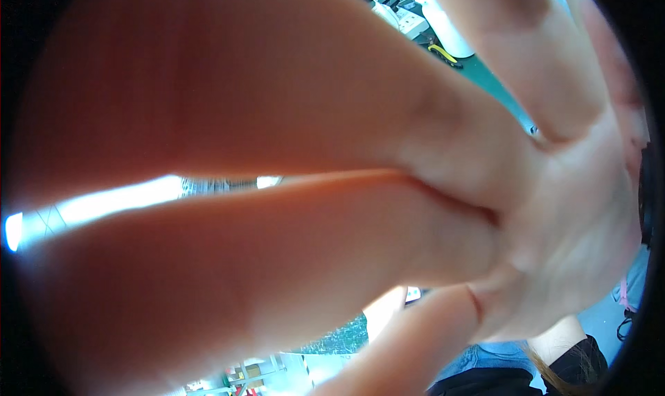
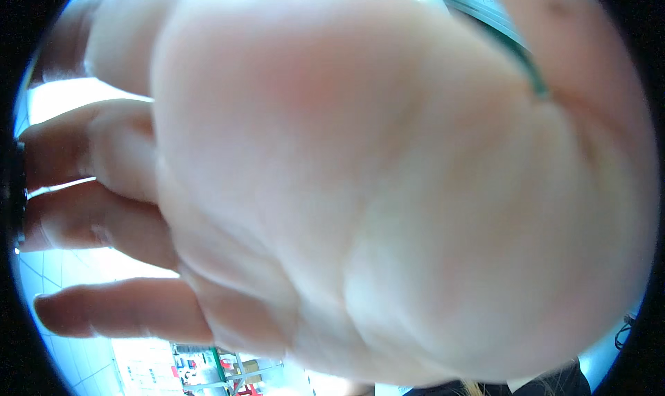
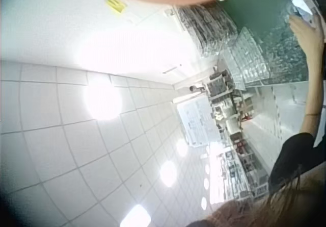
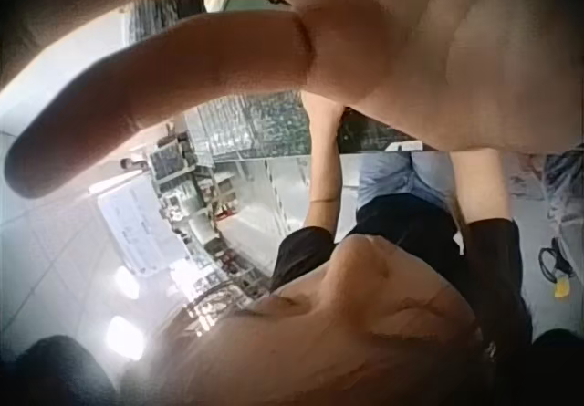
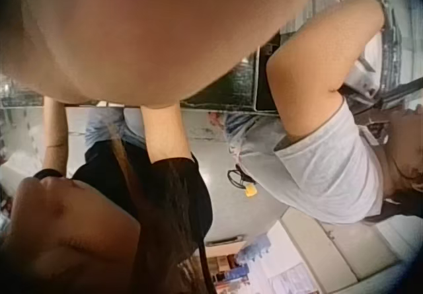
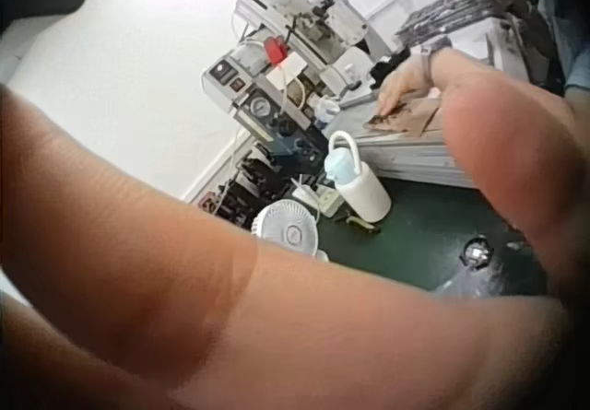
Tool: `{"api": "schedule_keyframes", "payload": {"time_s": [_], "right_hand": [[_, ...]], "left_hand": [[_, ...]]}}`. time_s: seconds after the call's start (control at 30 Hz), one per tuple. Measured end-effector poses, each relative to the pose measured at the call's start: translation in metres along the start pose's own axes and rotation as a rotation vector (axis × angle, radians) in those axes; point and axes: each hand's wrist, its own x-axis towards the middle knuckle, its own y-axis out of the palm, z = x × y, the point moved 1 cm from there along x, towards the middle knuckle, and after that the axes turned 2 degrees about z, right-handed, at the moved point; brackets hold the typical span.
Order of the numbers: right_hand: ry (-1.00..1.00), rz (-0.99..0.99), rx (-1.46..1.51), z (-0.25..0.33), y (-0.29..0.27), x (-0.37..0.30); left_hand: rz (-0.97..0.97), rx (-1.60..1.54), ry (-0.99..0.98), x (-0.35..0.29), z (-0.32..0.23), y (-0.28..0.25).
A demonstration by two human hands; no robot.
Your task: Assembling small electronic components at a factory workbench.
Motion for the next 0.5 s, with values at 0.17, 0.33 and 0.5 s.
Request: {"api": "schedule_keyframes", "payload": {"time_s": [0.17,0.33,0.5], "right_hand": [[-0.394,0.520,1.293,0.128,0.137,-0.116],[-0.781,0.833,2.192,0.213,0.198,-0.217],[-0.664,0.841,2.031,0.219,0.205,-0.238]], "left_hand": [[0.094,0.196,-0.259,-0.017,-0.016,-0.022],[0.237,0.231,-0.288,-0.011,-0.078,-0.009],[0.204,0.167,-0.100,-0.013,-0.112,-0.013]]}}
